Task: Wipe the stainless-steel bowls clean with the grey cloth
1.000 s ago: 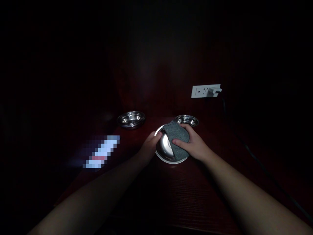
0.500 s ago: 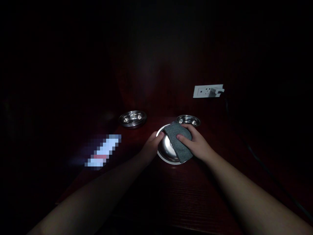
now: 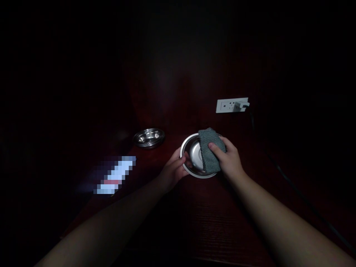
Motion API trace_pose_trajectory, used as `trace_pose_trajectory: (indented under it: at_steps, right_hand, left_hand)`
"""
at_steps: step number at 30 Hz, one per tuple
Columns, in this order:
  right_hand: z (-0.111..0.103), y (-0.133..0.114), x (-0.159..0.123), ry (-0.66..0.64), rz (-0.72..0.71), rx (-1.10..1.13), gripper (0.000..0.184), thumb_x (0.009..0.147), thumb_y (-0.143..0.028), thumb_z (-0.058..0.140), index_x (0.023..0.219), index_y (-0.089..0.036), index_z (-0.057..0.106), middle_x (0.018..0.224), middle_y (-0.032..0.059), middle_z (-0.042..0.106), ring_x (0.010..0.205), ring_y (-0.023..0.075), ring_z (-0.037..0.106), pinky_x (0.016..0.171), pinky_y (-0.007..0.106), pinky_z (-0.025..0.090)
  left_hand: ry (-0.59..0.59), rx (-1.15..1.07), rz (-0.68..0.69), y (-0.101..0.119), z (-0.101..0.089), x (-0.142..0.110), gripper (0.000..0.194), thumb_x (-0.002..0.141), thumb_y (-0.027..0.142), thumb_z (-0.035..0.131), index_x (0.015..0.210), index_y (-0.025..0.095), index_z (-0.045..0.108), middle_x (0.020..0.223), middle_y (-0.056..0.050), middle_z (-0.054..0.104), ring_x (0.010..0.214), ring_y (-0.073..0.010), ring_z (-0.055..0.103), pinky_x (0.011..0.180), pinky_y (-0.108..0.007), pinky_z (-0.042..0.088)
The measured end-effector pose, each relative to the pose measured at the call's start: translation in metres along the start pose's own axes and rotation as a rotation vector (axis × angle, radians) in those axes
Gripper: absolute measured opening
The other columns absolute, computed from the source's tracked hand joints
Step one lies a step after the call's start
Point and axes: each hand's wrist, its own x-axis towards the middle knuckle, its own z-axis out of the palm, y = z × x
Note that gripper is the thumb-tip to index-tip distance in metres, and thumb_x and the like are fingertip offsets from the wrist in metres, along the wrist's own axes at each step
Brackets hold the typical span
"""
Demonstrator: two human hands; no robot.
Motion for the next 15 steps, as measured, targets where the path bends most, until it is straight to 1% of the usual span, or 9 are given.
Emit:
trace_pose_trajectory:
  at_steps: [2,3,6,8,10,12,15]
  right_hand:
    - [-0.0002,0.0008,0.0005,0.048,0.000,0.032,0.040,0.068,-0.051,0.070,0.096,-0.023,0.063,0.090,0.0036,0.067,0.081,0.0246,0.065,0.072,0.037,0.054]
    - [-0.0002,0.0011,0.0004,0.050,0.006,0.044,0.039,0.069,-0.051,0.069,0.096,-0.023,0.063,0.090,0.0037,0.067,0.081,0.0245,0.065,0.071,0.037,0.055]
    - [0.0005,0.0019,-0.0001,0.000,0.017,0.034,0.039,0.070,-0.050,0.068,0.096,-0.022,0.063,0.092,0.0041,0.068,0.083,0.0248,0.066,0.074,0.038,0.054]
    - [0.0008,0.0029,-0.0002,-0.055,0.014,0.002,0.040,0.070,-0.049,0.069,0.100,-0.023,0.063,0.095,0.0043,0.068,0.087,0.0253,0.065,0.078,0.040,0.053]
    - [0.0010,0.0042,0.0000,-0.102,0.013,-0.022,0.042,0.070,-0.048,0.069,0.103,-0.023,0.062,0.099,0.0048,0.068,0.091,0.0257,0.065,0.083,0.041,0.052]
    - [0.0014,0.0055,0.0003,-0.139,0.017,-0.029,0.042,0.071,-0.049,0.068,0.105,-0.024,0.062,0.102,0.0050,0.068,0.094,0.0261,0.064,0.087,0.043,0.051]
    - [0.0022,0.0062,0.0002,-0.168,0.031,-0.026,0.043,0.072,-0.050,0.068,0.106,-0.024,0.061,0.103,0.0049,0.068,0.095,0.0265,0.064,0.087,0.044,0.051]
  left_hand:
    - [-0.029,0.042,-0.054,-0.0009,-0.0002,-0.0027,0.059,0.071,0.037,0.070,0.123,0.025,0.046,0.119,-0.010,0.056,0.105,-0.0251,0.058,0.090,-0.044,0.045]
    - [-0.032,0.083,-0.080,-0.0017,0.0001,-0.0042,0.061,0.070,0.037,0.071,0.124,0.025,0.044,0.123,-0.011,0.054,0.108,-0.0261,0.057,0.091,-0.044,0.044]
    - [-0.005,0.169,-0.077,-0.0039,0.0029,-0.0078,0.068,0.068,0.033,0.074,0.126,0.027,0.040,0.133,-0.013,0.047,0.113,-0.0290,0.054,0.089,-0.046,0.045]
    - [0.026,0.154,-0.037,-0.0037,0.0057,-0.0086,0.069,0.068,0.033,0.074,0.126,0.026,0.038,0.131,-0.013,0.049,0.109,-0.0289,0.057,0.086,-0.045,0.048]
    - [0.052,0.130,-0.007,-0.0023,0.0077,-0.0081,0.067,0.068,0.033,0.074,0.124,0.023,0.039,0.125,-0.012,0.054,0.104,-0.0279,0.060,0.082,-0.042,0.050]
    - [0.072,0.127,0.008,-0.0004,0.0084,-0.0072,0.063,0.068,0.032,0.073,0.121,0.022,0.041,0.121,-0.011,0.057,0.104,-0.0272,0.060,0.080,-0.040,0.051]
    - [0.108,0.131,0.033,0.0020,0.0076,-0.0062,0.063,0.067,0.032,0.073,0.121,0.023,0.043,0.119,-0.009,0.059,0.106,-0.0272,0.059,0.078,-0.038,0.052]
